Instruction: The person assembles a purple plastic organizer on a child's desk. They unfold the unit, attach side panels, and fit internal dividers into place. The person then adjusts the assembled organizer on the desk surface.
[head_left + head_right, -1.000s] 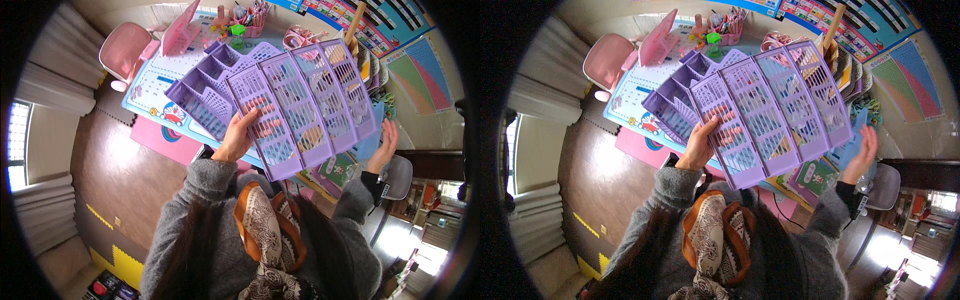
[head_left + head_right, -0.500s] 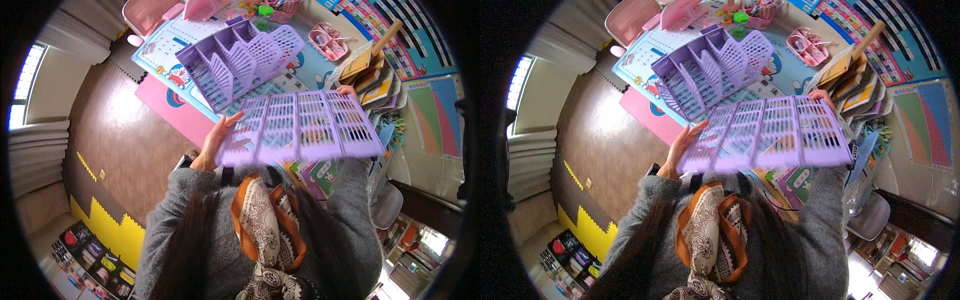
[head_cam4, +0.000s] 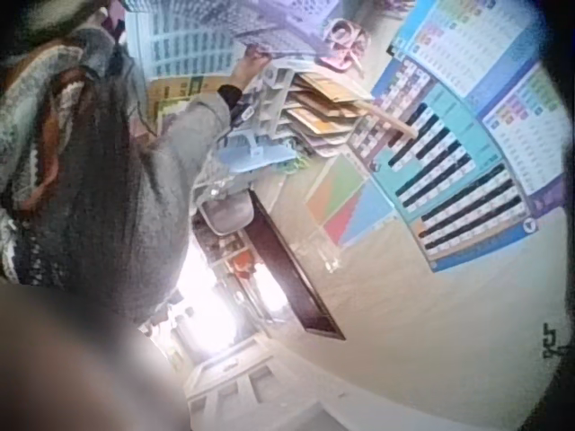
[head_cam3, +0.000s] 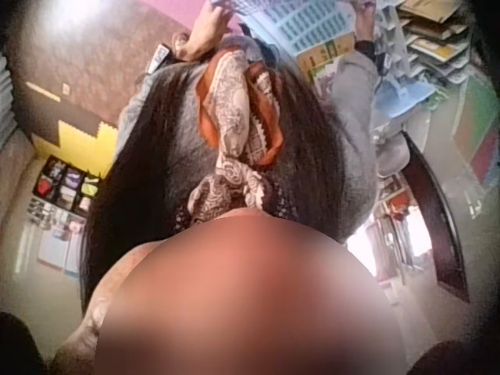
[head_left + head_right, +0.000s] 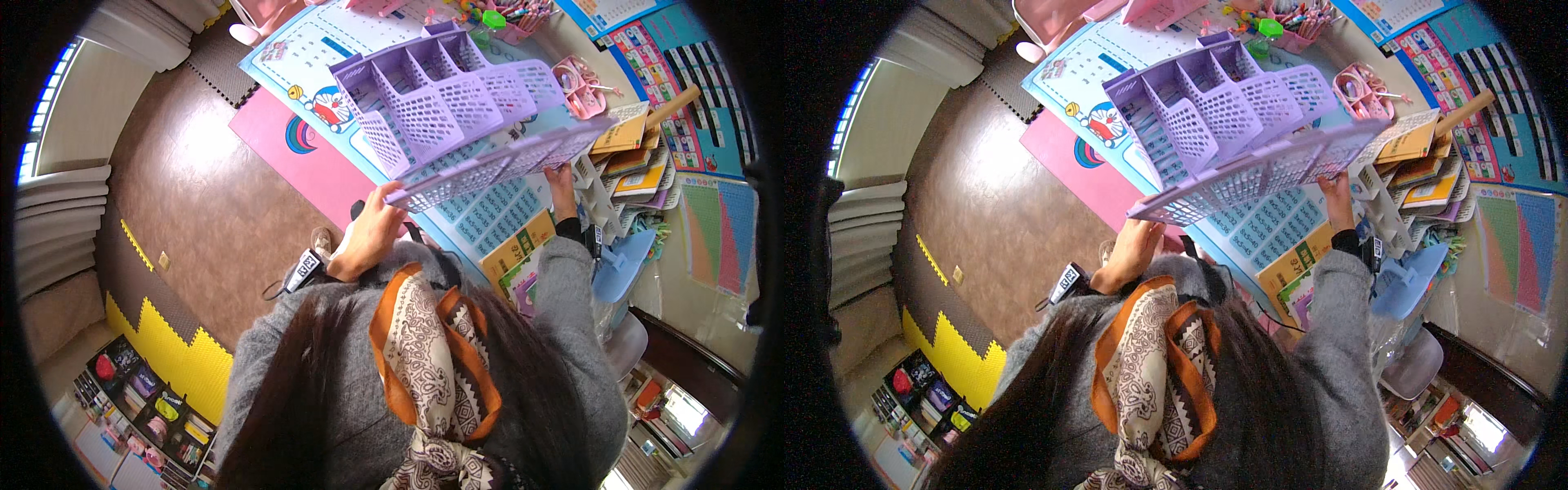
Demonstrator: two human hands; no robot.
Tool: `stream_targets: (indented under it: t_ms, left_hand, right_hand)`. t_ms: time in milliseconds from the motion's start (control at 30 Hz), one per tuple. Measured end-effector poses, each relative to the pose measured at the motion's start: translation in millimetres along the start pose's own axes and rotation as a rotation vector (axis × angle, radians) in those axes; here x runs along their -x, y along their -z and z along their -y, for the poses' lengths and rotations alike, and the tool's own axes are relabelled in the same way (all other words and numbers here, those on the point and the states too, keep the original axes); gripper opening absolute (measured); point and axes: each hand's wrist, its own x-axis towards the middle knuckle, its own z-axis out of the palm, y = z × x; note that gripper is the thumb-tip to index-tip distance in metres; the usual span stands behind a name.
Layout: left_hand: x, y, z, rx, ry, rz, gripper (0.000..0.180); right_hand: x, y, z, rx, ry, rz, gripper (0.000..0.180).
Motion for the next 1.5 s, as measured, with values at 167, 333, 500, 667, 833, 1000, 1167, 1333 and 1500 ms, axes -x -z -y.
stream_targets:
  t_ms: [167, 333, 500, 667, 833, 1000, 1167, 1333, 1500]
  left_hand:
    - [-16, -9, -1, 0.061, 0.099, -0.152, 0.042]
    - [-7, -11, 4, 0.278, 0.16, -0.193, 0.058]
    - [18, 9, 26, 0.627, 0.321, -0.209, 0.043]
    - [34, 39, 27, 0.551, 0.336, -0.3, 0.039]
    - [38, 42, 5, 0.756, 0.241, -0.298, 0.048]
    - [23, 40, -4, -0.071, 0.671, 0.107, 0.024]
    - [6, 48, -25, 0.042, 0.151, -0.22, 0.028]
    - [-15, 51, -52, -0.258, 0.045, -0.442, 0.03]
    - [-32, 50, -62, -0.226, -0.055, -0.515, 0.031]
  right_hand:
    - [-77, -5, 26, 0.185, 0.025, 0.38, 0.056]
    - [-95, -15, 27, -0.006, 0.014, 0.398, 0.03]
    - [-46, -55, 8, -0.39, 0.002, 0.45, 0.03]
    - [24, -70, 1, -0.296, -0.17, 0.445, 0.02]
    - [29, -52, 27, -0.301, 0.109, 0.571, 0.032]
    - [11, -35, 67, -0.152, -0.138, 0.273, 0.015]
    - [-42, -11, 76, -0.259, 0.186, 0.83, 0.034]
    - [-81, 23, 86, 0.124, 0.655, 0.887, 0.036]
    - [-85, 31, 98, 0.052, 0.632, 0.817, 0.035]
